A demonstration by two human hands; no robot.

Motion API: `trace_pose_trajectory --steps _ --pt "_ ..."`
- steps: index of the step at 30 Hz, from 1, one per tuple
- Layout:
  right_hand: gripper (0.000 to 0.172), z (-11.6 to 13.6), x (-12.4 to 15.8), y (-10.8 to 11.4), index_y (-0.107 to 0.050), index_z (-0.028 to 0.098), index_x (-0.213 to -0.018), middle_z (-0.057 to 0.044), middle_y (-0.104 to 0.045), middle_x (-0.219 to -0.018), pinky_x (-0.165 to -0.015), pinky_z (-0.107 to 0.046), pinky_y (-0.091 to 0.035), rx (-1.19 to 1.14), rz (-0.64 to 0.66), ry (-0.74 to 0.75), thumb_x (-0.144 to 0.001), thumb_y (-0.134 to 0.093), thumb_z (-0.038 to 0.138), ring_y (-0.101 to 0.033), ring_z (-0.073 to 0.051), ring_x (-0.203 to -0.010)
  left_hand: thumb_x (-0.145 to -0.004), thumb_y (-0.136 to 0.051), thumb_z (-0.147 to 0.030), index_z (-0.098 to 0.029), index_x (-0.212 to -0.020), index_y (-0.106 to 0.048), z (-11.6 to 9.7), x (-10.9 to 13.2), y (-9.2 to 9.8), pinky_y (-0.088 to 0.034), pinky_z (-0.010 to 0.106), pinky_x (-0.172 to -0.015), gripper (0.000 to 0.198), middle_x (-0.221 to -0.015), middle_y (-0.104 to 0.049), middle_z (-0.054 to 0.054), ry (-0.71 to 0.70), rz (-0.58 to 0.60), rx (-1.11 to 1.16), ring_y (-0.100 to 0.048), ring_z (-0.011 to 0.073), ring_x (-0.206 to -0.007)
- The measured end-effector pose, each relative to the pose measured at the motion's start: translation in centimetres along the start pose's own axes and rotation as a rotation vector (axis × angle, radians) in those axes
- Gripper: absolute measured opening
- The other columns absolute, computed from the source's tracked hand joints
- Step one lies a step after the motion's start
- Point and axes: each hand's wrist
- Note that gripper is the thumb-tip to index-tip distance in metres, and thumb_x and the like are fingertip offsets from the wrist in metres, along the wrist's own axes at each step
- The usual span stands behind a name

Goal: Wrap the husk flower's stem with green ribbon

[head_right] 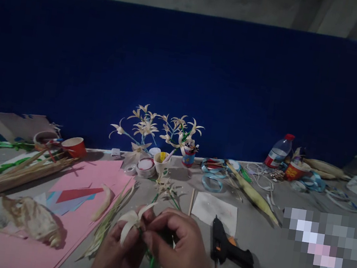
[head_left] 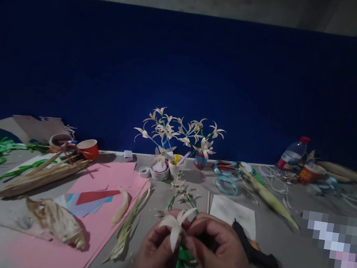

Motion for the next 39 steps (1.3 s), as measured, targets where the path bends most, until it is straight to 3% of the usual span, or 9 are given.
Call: trace_pose_trajectory --steps 3,8,12,16,21,26,30,39 --pt "0.007 -0.4 0.1 -0.1 -0.067 0.02 -0.072 -0.002 -0.07 -0.081 -0.072 -0.025 -0.05 -0.052 -0.016 0.004 -0.079 -0.069 0.019 -0.066 -0.018 -0.08 -0.049 -0.094 -0.029 -0.019 -0.076 -0.079 -0.3 0.4 -0.7 -0.055 0.015 -0.074 0.032 -0.075 -0.079 0.002 0.011 -0.038 0.006 -0.074 0.0145 -0.076" --pt "0.007 -0.2 0.0 -0.4 -0.07 0.02 -0.073 -0.004 -0.072 -0.077 -0.07 -0.026 -0.052 0.01 -0.079 0.136 -0.078 -0.068 0.018 -0.068 -0.018 -0.075 -0.05 -0.094 -0.022 -0.021 -0.077 -0.08 -0.4 0.3 -0.8 -0.058 0.017 -0.071 0.03 -0.075 -0.081 0.004 0.005 -0.087 0.062 -0.075 0.0152 -0.072" --pt "0.006 0.0 -0.1 -0.4 -0.07 0.02 -0.073 -0.003 -0.073 -0.079 -0.071 -0.024 -0.051 -0.03 -0.04 0.082 -0.079 -0.069 0.019 -0.068 -0.018 -0.078 -0.055 -0.092 -0.023 -0.022 -0.079 -0.081 -0.2 0.2 -0.4 -0.058 0.019 -0.072 0.026 -0.077 -0.082 0.004 -0.008 -0.024 0.051 -0.075 0.0156 -0.074" --pt "0.012 -0.1 -0.1 -0.5 -0.063 0.02 -0.068 0.002 -0.063 -0.071 -0.063 -0.022 -0.047 -0.04 -0.009 0.061 -0.079 -0.066 0.017 -0.061 -0.014 -0.068 -0.054 -0.092 -0.027 -0.02 -0.079 -0.082 -0.1 0.2 -0.3 -0.057 0.019 -0.075 0.028 -0.076 -0.081 0.005 0.008 -0.043 0.011 -0.075 0.0173 -0.077" --pt "0.013 0.1 0.1 -0.6 -0.063 0.021 -0.071 0.002 -0.067 -0.074 -0.067 -0.021 -0.048 0.052 -0.098 0.18 -0.076 -0.063 0.01 -0.063 -0.014 -0.072 -0.049 -0.094 -0.026 -0.02 -0.077 -0.081 -0.1 0.4 -0.3 -0.056 0.02 -0.077 0.031 -0.079 -0.081 0.005 0.02 -0.07 -0.008 -0.075 0.0199 -0.083" --pt "0.014 0.5 0.2 -0.5 -0.061 0.021 -0.068 0.002 -0.062 -0.068 -0.059 -0.019 -0.046 0.216 -0.137 0.286 -0.075 -0.061 0.009 -0.06 -0.013 -0.063 -0.049 -0.094 -0.026 -0.018 -0.073 -0.079 -0.2 0.3 -0.3 -0.056 0.02 -0.07 0.029 -0.071 -0.079 0.004 0.001 -0.061 -0.047 -0.073 0.0182 -0.072" --pt "0.014 0.8 0.2 -0.1 -0.057 0.021 -0.065 0.002 -0.057 -0.064 -0.057 -0.021 -0.044 0.247 -0.096 0.221 -0.078 -0.062 0.017 -0.056 -0.013 -0.06 -0.043 -0.095 -0.023 -0.02 -0.057 -0.072 -0.4 0.4 -0.7 -0.056 0.021 -0.068 0.028 -0.064 -0.075 -0.001 -0.038 -0.108 -0.005 -0.07 0.0147 -0.065" --pt "0.012 0.5 -0.1 0.3 -0.065 0.02 -0.067 0.001 -0.062 -0.066 -0.059 -0.022 -0.043 0.177 -0.008 0.076 -0.078 -0.063 0.015 -0.057 -0.014 -0.064 -0.056 -0.091 -0.031 -0.02 -0.082 -0.08 -0.1 0.2 0.2 -0.056 0.022 -0.074 0.03 -0.074 -0.079 0.004 -0.035 -0.037 -0.109 -0.073 0.0194 -0.079"
Point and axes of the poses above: each hand's wrist, its own x-axis away from the middle knuckle, its own y-axis out of the back of the hand, z = x × y
